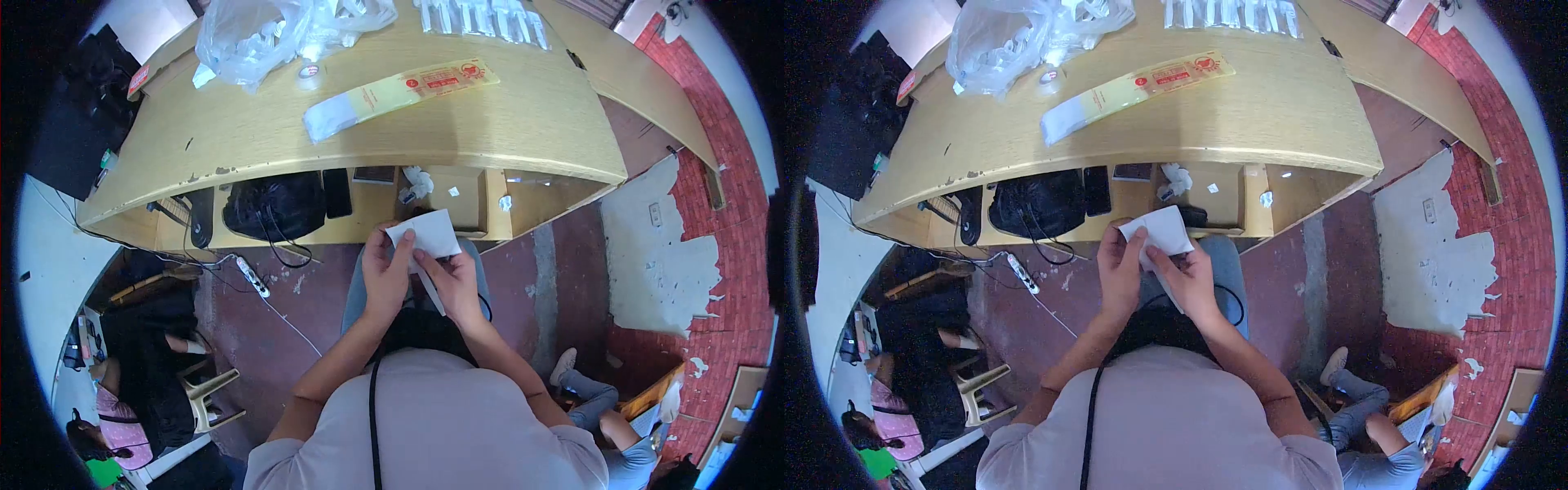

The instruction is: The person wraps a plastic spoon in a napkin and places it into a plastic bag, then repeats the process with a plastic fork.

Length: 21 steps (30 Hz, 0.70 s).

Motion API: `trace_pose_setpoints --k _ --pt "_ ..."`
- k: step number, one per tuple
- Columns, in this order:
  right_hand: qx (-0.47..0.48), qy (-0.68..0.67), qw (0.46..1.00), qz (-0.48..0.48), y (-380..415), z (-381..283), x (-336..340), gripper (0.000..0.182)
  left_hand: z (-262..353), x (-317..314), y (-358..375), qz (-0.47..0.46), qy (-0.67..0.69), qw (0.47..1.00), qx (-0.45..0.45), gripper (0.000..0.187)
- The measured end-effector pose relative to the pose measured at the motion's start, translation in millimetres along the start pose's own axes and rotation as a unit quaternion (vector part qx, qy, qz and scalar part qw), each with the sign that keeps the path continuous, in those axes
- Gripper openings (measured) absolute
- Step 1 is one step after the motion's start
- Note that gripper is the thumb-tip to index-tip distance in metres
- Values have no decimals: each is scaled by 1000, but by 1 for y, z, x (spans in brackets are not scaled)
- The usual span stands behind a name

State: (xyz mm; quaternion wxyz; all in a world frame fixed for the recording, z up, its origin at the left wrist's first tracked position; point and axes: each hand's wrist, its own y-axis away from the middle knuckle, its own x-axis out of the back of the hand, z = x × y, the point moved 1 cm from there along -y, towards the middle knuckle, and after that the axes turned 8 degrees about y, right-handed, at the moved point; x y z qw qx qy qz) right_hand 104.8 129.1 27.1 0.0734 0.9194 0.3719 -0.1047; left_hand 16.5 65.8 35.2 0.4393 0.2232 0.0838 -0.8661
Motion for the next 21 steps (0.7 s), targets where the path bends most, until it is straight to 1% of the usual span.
trace_pose_setpoints --k 2,3,4,5,6,8,9,11,12,14,17,18,20,21 --pt "4 3 1000 -4 1 -2 0 24 -2 2 0 0 -21 1000 -18 18" --pt "-10 11 1000 -1 1 -3 0 23 -1 2 -1 -2 -23 999 -24 18" --pt "-25 18 1000 4 2 -3 -1 23 -1 1 -1 -10 7 1000 -11 19" --pt "-19 17 1000 2 3 -6 -2 23 0 2 0 -18 37 999 2 21" --pt "-18 12 1000 -1 4 -9 -3 23 2 3 1 -20 36 999 -3 21" --pt "-14 7 1000 -5 3 -10 -3 23 3 7 4 -34 20 996 77 24" --pt "-7 10 1000 -13 4 -8 -2 23 4 8 4 -35 20 996 74 24" --pt "-2 12 1000 -20 5 -6 -2 22 5 10 5 -34 2 994 103 21" --pt "-5 15 1000 -18 5 -8 -4 22 4 10 6 -33 1 994 103 21" --pt "-8 19 1000 -16 6 -7 -5 22 2 11 5 -18 -1 999 48 17" --pt "-6 -1 1000 -19 8 -7 -6 21 2 14 6 -8 12 998 60 16" --pt "-20 -3 1000 -23 9 -13 -8 21 5 15 6 -7 12 998 60 16" --pt "-36 -6 999 -25 11 -15 -8 22 11 14 6 -18 19 992 120 17" --pt "-38 -13 999 -30 12 -13 -6 21 12 13 6 -18 20 992 120 17"
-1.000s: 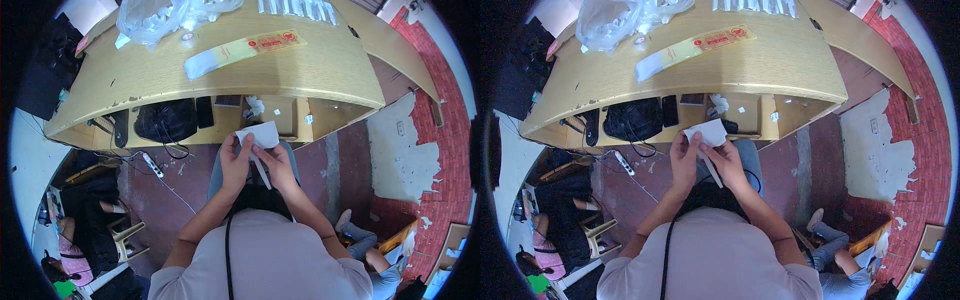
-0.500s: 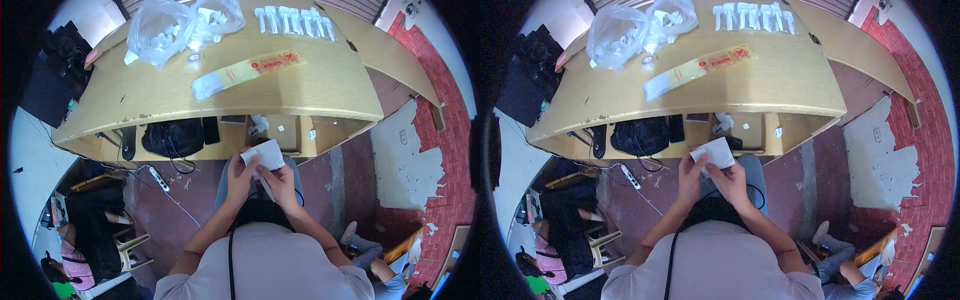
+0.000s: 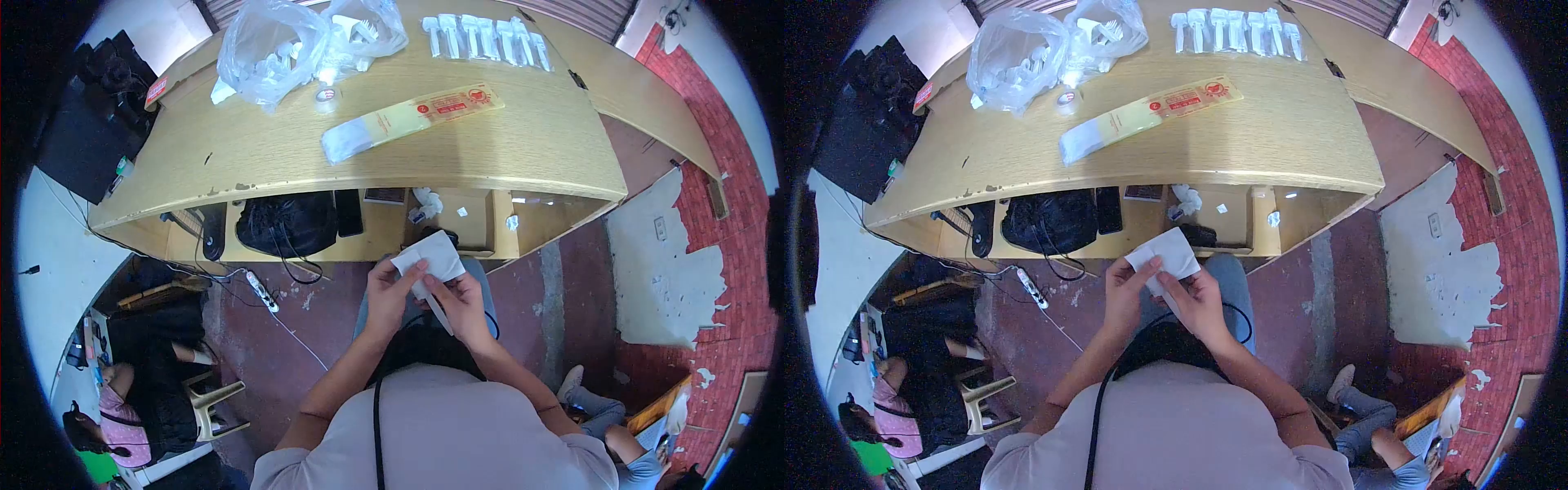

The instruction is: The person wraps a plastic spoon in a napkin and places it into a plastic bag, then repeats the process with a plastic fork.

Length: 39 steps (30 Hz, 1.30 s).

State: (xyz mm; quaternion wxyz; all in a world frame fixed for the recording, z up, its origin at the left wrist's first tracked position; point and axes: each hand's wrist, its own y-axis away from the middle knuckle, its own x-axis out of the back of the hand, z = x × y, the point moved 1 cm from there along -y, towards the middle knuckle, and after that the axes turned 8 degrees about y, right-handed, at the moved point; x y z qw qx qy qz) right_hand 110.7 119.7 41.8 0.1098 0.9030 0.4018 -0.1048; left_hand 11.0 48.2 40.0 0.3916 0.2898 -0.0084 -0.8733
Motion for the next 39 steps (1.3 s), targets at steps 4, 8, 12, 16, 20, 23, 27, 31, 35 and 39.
trace_pose_setpoints --k 4,8,12,16,20,23,27,31,35,39 --pt "-4 3 1000 -16 3 -5 3 21 1 -4 0 -13 14 999 -41 17" --pt "41 -3 999 1 0 0 5 21 -2 -6 -1 -15 7 999 -48 16" --pt "1 -10 1000 -12 -1 -5 8 22 -5 -5 -5 -14 -6 1000 -23 14" --pt "-4 6 1000 -29 -2 -3 13 24 -3 -5 -8 -5 -10 999 -42 14" --pt "0 6 1000 -31 -3 1 16 26 -3 1 -12 -17 -80 994 -73 14" --pt "12 12 999 -31 -1 -5 15 26 12 -1 -10 -3 -116 986 -118 13" --pt "1 28 999 -40 4 -5 20 25 67 -11 0 -18 -228 935 -272 6" --pt "-8 24 999 -38 7 -1 27 23 171 -37 2 -70 -487 708 -508 6" --pt "-7 21 999 -31 9 4 28 23 241 -62 -88 17 -650 498 -574 14" --pt "-21 25 999 -11 11 4 27 22 261 -92 -174 68 -785 405 -464 24"
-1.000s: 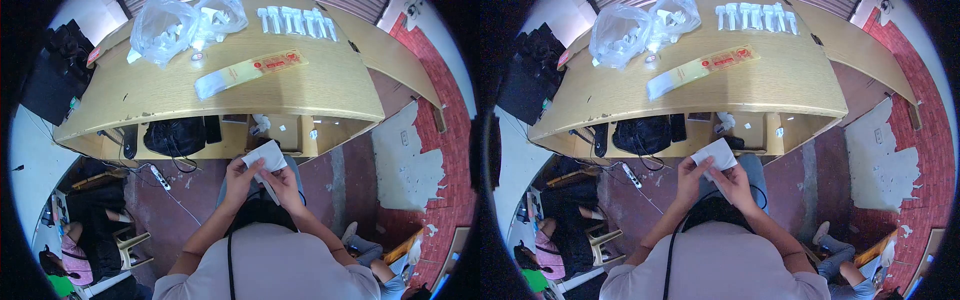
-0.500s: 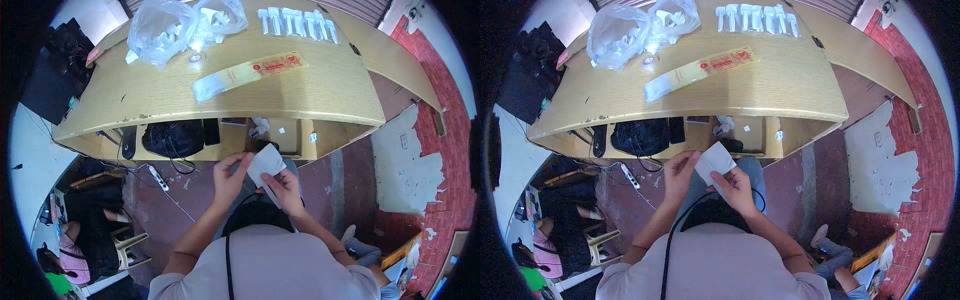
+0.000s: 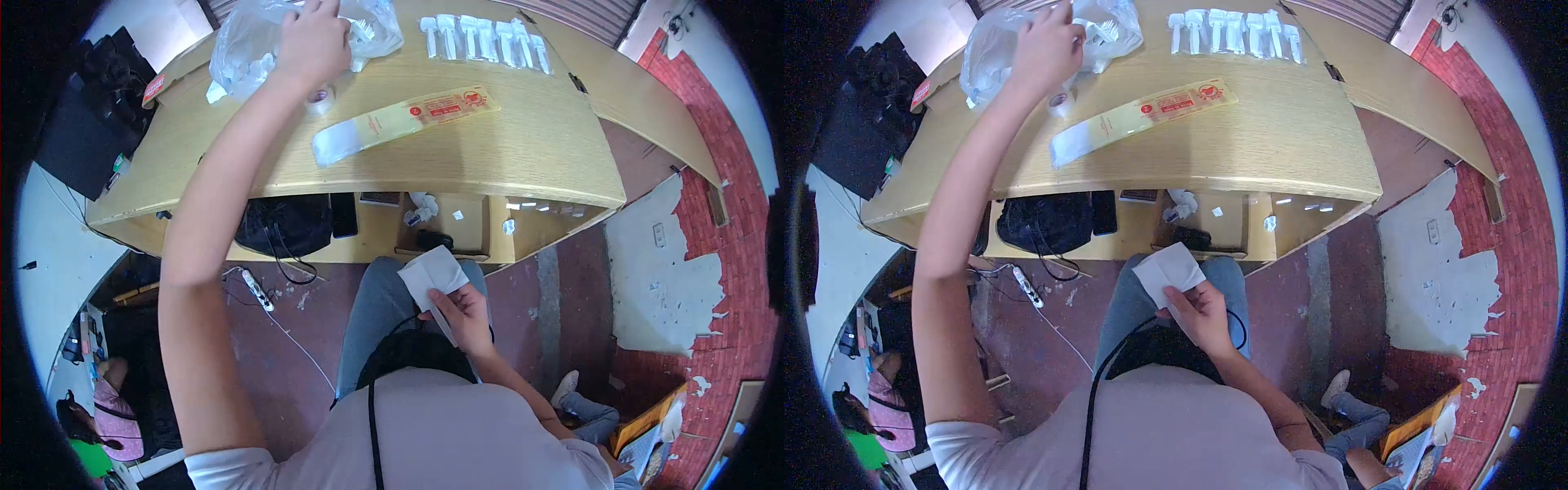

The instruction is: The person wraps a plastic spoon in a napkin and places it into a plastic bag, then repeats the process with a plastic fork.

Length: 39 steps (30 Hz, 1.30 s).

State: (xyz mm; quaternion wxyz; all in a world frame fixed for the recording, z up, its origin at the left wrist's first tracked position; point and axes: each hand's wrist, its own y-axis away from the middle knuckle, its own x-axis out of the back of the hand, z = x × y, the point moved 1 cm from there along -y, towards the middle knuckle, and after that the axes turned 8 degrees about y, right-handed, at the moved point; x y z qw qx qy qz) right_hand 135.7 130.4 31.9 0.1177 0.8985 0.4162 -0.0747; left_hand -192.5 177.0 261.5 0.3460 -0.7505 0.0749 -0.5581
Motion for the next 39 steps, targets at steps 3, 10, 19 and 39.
trace_pose_setpoints --k 3,10,19,39 --pt "-2 -14 1000 7 0 -1 -1 22 -9 -39 -30 -8 -102 995 -10 24" --pt "10 -23 1000 12 2 -1 4 22 -20 -64 -44 -43 -171 983 45 32" --pt "-5 -20 1000 16 2 1 3 23 -36 -71 -60 -136 -86 970 184 45" --pt "-6 -52 999 2 -2 3 1 26 -72 -82 -101 -119 -34 992 3 37"
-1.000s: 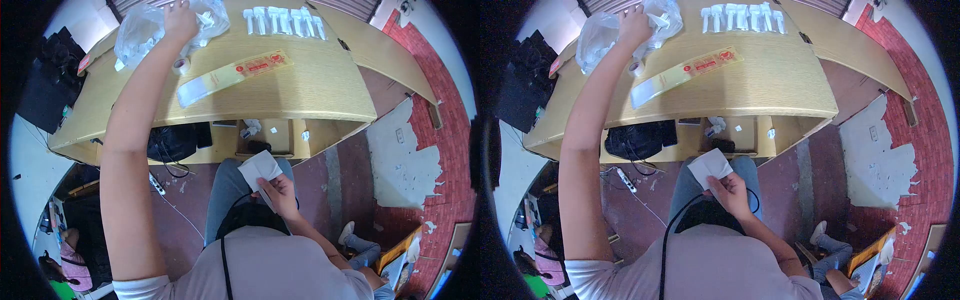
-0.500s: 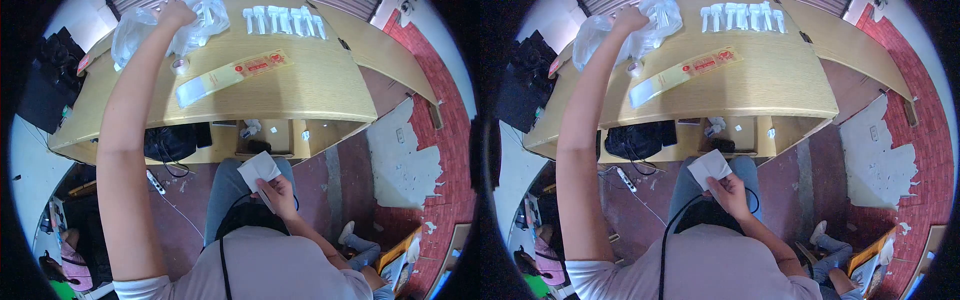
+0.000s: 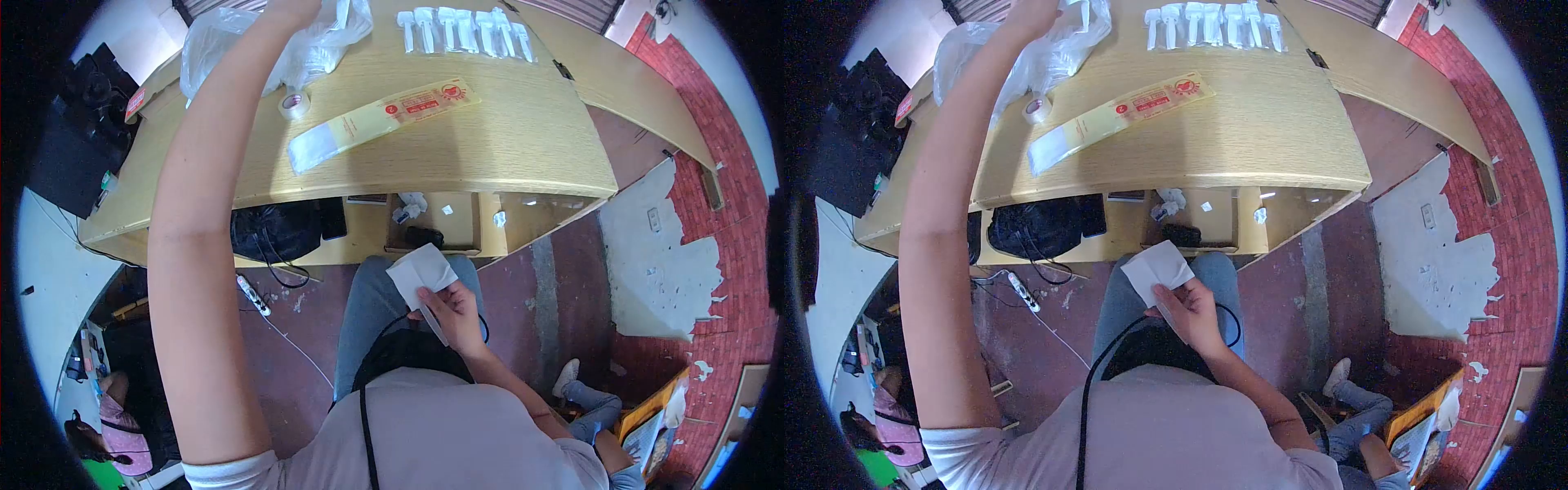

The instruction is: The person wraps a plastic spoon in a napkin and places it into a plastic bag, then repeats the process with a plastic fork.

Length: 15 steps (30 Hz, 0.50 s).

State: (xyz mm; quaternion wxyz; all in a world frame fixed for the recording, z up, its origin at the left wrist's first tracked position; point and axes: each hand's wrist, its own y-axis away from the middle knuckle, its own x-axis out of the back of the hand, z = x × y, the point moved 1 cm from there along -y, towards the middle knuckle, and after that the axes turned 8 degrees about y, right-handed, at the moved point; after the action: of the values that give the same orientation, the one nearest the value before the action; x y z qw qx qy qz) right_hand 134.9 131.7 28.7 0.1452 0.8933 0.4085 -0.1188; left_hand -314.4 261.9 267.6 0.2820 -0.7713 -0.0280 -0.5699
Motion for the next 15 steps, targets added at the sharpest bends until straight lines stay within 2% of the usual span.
trace_pose_setpoints --k 1,2,4,8,10,14,15 --pt "-3 -3 1000 -2 -1 1 0 26 5 4 0 39 -11 999 -13 34" --pt "-3 -3 1000 -1 -1 1 0 26 9 9 -1 38 -11 999 -13 34" --pt "-8 -14 1000 6 -1 1 -1 26 15 16 -4 -2 40 997 64 32" --pt "2 3 1000 4 0 -1 -1 26 13 38 0 -22 62 993 98 35" --pt "8 7 1000 1 0 1 0 26 -12 31 -15 -121 36 992 -13 38" --pt "0 -4 1000 1 0 0 0 25 -8 84 28 -148 25 988 -34 38" --pt "-5 7 1000 5 0 -1 0 25 3 106 50 -151 66 986 9 40"
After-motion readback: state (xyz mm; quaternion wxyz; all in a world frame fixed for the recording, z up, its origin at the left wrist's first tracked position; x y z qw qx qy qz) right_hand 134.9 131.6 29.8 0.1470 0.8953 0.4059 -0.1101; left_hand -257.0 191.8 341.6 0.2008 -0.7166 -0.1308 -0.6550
